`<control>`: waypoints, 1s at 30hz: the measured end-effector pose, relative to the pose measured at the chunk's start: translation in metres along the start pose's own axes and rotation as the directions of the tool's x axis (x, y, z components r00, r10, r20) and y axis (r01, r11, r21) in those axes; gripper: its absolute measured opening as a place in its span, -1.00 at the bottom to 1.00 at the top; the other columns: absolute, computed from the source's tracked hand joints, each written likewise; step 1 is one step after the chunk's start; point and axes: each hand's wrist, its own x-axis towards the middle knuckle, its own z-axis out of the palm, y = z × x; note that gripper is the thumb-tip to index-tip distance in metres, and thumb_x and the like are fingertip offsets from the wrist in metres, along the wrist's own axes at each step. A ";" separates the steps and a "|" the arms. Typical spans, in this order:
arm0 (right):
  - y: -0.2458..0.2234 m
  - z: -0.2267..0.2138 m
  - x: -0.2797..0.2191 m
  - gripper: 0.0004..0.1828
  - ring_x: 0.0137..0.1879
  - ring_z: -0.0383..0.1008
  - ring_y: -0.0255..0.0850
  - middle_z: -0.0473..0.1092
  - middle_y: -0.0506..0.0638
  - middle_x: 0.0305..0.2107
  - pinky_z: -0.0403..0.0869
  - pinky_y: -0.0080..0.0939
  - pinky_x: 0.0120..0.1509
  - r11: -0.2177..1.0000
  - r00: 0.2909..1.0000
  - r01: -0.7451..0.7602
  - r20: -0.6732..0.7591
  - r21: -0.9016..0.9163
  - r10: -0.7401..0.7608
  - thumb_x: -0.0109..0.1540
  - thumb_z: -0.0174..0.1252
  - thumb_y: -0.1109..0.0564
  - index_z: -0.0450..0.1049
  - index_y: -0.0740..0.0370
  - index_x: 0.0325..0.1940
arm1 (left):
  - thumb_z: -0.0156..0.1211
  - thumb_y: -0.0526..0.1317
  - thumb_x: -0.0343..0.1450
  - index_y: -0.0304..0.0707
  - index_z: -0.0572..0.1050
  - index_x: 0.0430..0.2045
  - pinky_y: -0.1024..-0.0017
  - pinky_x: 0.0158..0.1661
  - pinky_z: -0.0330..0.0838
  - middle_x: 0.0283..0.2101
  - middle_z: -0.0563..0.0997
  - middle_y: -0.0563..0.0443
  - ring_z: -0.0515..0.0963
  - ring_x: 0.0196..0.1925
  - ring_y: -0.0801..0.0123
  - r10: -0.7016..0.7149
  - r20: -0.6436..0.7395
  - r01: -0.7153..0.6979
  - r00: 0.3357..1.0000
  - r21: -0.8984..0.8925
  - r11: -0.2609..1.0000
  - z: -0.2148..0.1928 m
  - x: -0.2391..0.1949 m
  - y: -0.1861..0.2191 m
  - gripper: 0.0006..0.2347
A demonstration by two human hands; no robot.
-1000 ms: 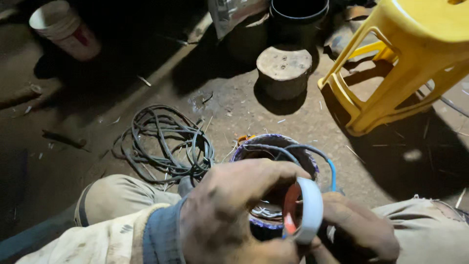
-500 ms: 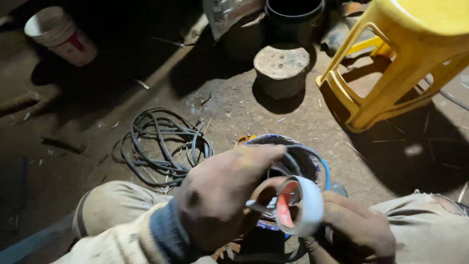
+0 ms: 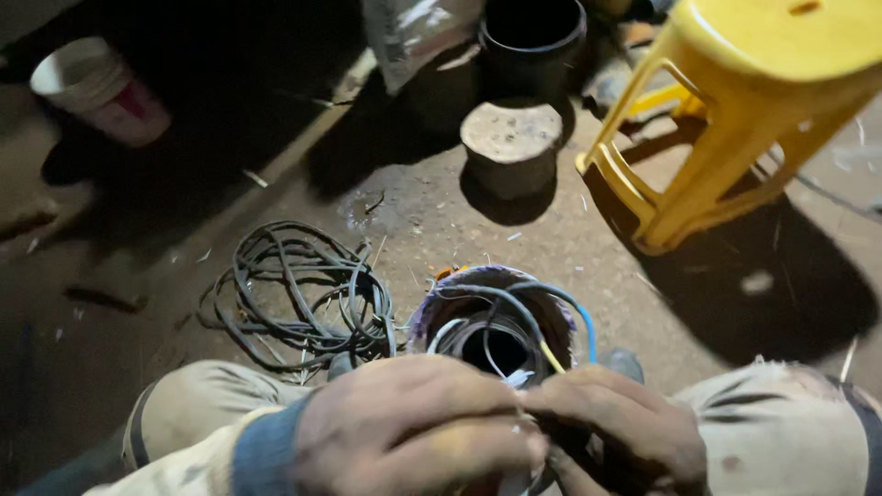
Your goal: The person sits on the ground and wraps white electrical tape around a bundle of wires held in their hands. They repeatedly wind the tape around the wire bundle, adjusting the grip and the tape roll to continue the wrapping process.
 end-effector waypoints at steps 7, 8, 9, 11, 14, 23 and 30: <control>-0.005 0.006 -0.005 -0.68 -0.13 0.65 -0.27 0.63 -0.04 -0.28 0.58 -0.39 -0.04 0.993 0.992 -0.118 -0.046 -0.019 0.117 0.05 0.38 0.30 0.62 0.22 -0.11 | 0.27 -0.30 0.44 -0.39 0.41 -0.04 0.28 -0.06 0.64 0.04 0.51 -0.34 0.69 -0.06 0.07 -0.175 -0.270 0.209 0.947 0.106 0.972 0.027 -0.032 -0.012 -0.73; -0.005 0.003 -0.005 -0.67 -0.10 0.65 -0.29 0.63 -0.05 -0.27 0.58 -0.40 -0.02 0.993 0.994 -0.113 -0.014 -0.044 0.112 0.04 0.40 0.28 0.62 0.20 -0.11 | 0.28 -0.29 0.43 -0.43 0.38 -0.05 0.35 -0.13 0.65 0.01 0.52 -0.33 0.71 -0.12 0.13 -0.297 -0.333 0.336 0.895 0.063 0.940 0.032 -0.027 -0.011 -0.71; -0.005 -0.001 -0.003 -0.63 -0.07 0.67 -0.25 0.62 0.00 -0.22 0.57 -0.36 0.03 0.996 0.997 -0.083 0.004 -0.016 0.083 0.03 0.35 0.31 0.60 0.23 -0.08 | 0.25 -0.34 0.44 -0.44 0.38 0.03 0.34 -0.12 0.64 0.00 0.55 -0.29 0.71 -0.12 0.12 -0.256 -0.330 0.309 0.909 0.120 0.944 0.033 -0.021 -0.010 -0.69; -0.005 -0.009 0.003 -0.56 0.01 0.70 -0.17 0.61 0.11 -0.14 0.53 -0.28 0.12 0.999 0.999 -0.017 0.033 0.028 0.016 0.00 0.24 0.36 0.56 0.31 -0.01 | 0.20 -0.43 0.45 -0.45 0.37 0.19 0.31 -0.10 0.62 -0.03 0.61 -0.20 0.71 -0.11 0.09 -0.158 -0.316 0.239 0.936 0.236 0.942 0.031 -0.010 -0.008 -0.62; -0.007 -0.013 0.007 -0.57 0.07 0.57 -0.16 0.57 0.09 -0.08 0.49 -0.27 0.15 0.994 0.975 0.060 0.219 -0.090 -0.039 0.07 0.32 0.29 0.54 0.29 0.03 | 0.31 -0.38 0.40 -0.46 0.44 0.15 0.35 -0.22 0.59 -0.24 0.65 -0.16 0.71 -0.22 0.17 -0.349 -0.133 0.357 0.927 0.036 0.933 0.019 0.001 0.001 -0.59; -0.011 0.014 -0.006 -0.75 -0.05 0.65 -0.18 0.60 0.09 -0.23 0.53 -0.22 0.16 0.997 0.972 -0.080 -0.222 -0.007 0.077 0.15 0.26 0.26 0.55 0.34 -0.08 | 0.40 -0.12 0.27 -0.39 0.53 -0.04 0.46 -0.03 0.66 -0.10 0.70 -0.11 0.76 -0.10 0.32 -0.531 -0.239 0.420 0.813 -0.390 0.819 0.023 0.009 0.009 -0.57; -0.008 0.022 -0.009 -0.86 -0.21 0.60 -0.26 0.60 -0.04 -0.36 0.56 -0.38 -0.11 0.975 0.945 -0.206 -0.277 -0.082 0.177 0.15 0.38 0.25 0.62 0.25 -0.21 | 0.12 -0.30 0.56 -0.36 0.46 0.11 0.10 0.20 0.57 0.16 0.51 -0.32 0.63 0.17 -0.08 0.172 0.029 -0.174 0.985 0.087 0.981 0.004 -0.025 -0.023 -0.76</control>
